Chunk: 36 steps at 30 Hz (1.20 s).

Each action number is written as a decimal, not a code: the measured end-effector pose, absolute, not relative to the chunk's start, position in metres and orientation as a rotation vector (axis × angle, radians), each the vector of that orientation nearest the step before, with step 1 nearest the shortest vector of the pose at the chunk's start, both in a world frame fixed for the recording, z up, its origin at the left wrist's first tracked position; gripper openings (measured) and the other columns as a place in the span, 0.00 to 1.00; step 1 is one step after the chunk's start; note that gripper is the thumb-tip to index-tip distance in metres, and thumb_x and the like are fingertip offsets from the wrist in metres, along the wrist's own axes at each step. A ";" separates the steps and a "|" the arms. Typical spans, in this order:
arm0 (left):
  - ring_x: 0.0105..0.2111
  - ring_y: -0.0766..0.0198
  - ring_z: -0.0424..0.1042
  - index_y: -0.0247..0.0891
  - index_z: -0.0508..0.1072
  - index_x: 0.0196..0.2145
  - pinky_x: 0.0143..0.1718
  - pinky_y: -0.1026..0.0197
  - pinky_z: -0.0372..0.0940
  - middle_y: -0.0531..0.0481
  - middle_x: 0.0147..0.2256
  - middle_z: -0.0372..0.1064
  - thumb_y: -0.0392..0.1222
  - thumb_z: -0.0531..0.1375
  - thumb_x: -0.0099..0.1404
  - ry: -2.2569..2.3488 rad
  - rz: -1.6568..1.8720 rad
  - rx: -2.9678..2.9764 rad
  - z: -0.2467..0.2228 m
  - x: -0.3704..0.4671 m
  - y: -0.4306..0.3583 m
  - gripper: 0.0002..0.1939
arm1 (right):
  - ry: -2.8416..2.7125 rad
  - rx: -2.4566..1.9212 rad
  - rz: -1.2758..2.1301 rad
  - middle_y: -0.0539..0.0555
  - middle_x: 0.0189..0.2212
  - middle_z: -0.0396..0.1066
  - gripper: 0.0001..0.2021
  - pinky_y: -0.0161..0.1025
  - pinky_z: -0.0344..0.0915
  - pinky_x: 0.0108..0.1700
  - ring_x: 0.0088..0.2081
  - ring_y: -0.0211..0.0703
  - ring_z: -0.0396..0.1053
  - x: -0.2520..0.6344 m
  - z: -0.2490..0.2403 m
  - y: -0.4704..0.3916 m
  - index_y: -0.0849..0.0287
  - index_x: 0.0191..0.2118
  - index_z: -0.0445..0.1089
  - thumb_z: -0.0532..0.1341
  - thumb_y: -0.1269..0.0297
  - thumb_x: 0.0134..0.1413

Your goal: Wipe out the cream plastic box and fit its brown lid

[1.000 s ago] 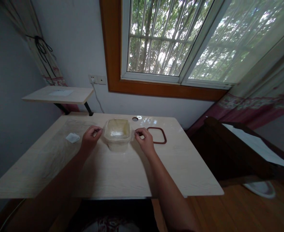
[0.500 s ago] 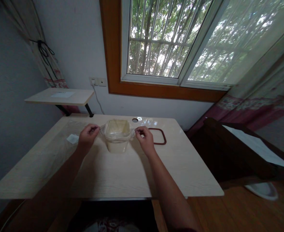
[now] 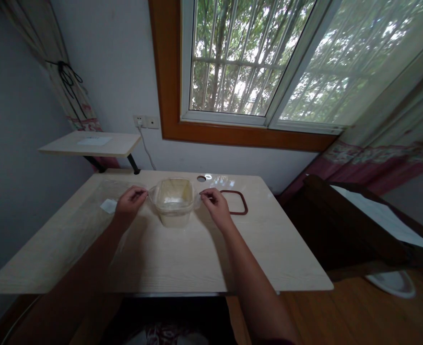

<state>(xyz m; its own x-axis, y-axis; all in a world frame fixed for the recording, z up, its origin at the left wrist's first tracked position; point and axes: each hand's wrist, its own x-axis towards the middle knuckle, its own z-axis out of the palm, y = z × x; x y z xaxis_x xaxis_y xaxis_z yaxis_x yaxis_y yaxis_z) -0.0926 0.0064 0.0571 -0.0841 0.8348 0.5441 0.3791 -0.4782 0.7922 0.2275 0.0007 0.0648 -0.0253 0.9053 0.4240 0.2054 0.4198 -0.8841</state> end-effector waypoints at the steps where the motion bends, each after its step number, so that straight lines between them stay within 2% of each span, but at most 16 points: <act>1: 0.38 0.63 0.71 0.39 0.75 0.35 0.43 0.61 0.65 0.49 0.36 0.71 0.46 0.61 0.64 1.307 1.577 1.806 0.058 -0.093 0.007 0.08 | -1.509 -1.033 0.791 0.54 0.40 0.73 0.09 0.42 0.69 0.44 0.41 0.44 0.71 0.227 0.067 0.001 0.54 0.40 0.73 0.63 0.56 0.58; 7: 0.39 0.61 0.73 0.38 0.75 0.38 0.44 0.59 0.67 0.46 0.39 0.74 0.51 0.59 0.64 1.396 1.446 1.714 0.074 -0.099 0.018 0.14 | -1.464 -1.076 0.929 0.57 0.48 0.73 0.14 0.44 0.73 0.44 0.44 0.46 0.73 0.222 0.077 0.011 0.54 0.46 0.73 0.61 0.51 0.60; 11: 0.41 0.57 0.74 0.36 0.76 0.45 0.43 0.57 0.67 0.42 0.44 0.75 0.54 0.59 0.62 1.415 1.126 1.634 0.087 -0.101 0.032 0.21 | -1.559 -1.172 0.904 0.58 0.49 0.73 0.16 0.45 0.74 0.43 0.43 0.47 0.74 0.220 0.083 0.025 0.54 0.49 0.73 0.59 0.51 0.61; 14: 0.45 0.53 0.74 0.36 0.77 0.47 0.45 0.55 0.66 0.40 0.48 0.75 0.54 0.61 0.59 1.344 0.940 1.635 0.093 -0.099 0.043 0.23 | -1.741 -1.249 0.798 0.58 0.49 0.74 0.14 0.49 0.71 0.49 0.47 0.49 0.73 0.219 0.087 0.038 0.54 0.47 0.75 0.59 0.57 0.60; 18: 0.46 0.51 0.73 0.36 0.80 0.41 0.49 0.54 0.64 0.40 0.46 0.77 0.50 0.64 0.55 1.270 0.810 1.711 0.097 -0.094 0.055 0.19 | -1.943 -1.264 0.703 0.58 0.49 0.76 0.14 0.51 0.64 0.57 0.51 0.51 0.71 0.217 0.089 0.053 0.55 0.47 0.77 0.59 0.68 0.57; 22: 0.45 0.55 0.73 0.37 0.79 0.42 0.44 0.57 0.65 0.42 0.44 0.77 0.48 0.63 0.55 1.178 0.687 1.596 0.101 -0.088 0.053 0.19 | -1.960 -1.254 0.806 0.57 0.48 0.76 0.17 0.48 0.65 0.54 0.48 0.48 0.72 0.212 0.088 0.057 0.55 0.51 0.75 0.56 0.68 0.58; 27: 0.43 0.59 0.72 0.37 0.78 0.44 0.39 0.61 0.64 0.43 0.45 0.76 0.48 0.62 0.56 1.196 0.639 1.422 0.105 -0.084 0.047 0.20 | -1.861 -1.247 0.917 0.55 0.39 0.78 0.16 0.42 0.67 0.45 0.39 0.44 0.72 0.209 0.083 0.057 0.57 0.46 0.77 0.58 0.66 0.55; 33: 0.40 0.56 0.74 0.37 0.79 0.37 0.44 0.56 0.65 0.43 0.39 0.78 0.41 0.64 0.50 1.105 0.781 1.596 0.101 -0.081 0.057 0.14 | -1.643 -1.176 0.947 0.53 0.37 0.76 0.17 0.42 0.67 0.44 0.39 0.44 0.71 0.210 0.079 0.064 0.57 0.44 0.76 0.62 0.64 0.46; 36: 0.38 0.56 0.74 0.38 0.79 0.38 0.44 0.55 0.66 0.44 0.38 0.78 0.39 0.64 0.50 1.171 0.894 1.622 0.097 -0.081 0.062 0.14 | -1.548 -1.131 0.984 0.52 0.36 0.76 0.18 0.41 0.67 0.43 0.37 0.43 0.70 0.209 0.081 0.064 0.57 0.45 0.75 0.61 0.64 0.44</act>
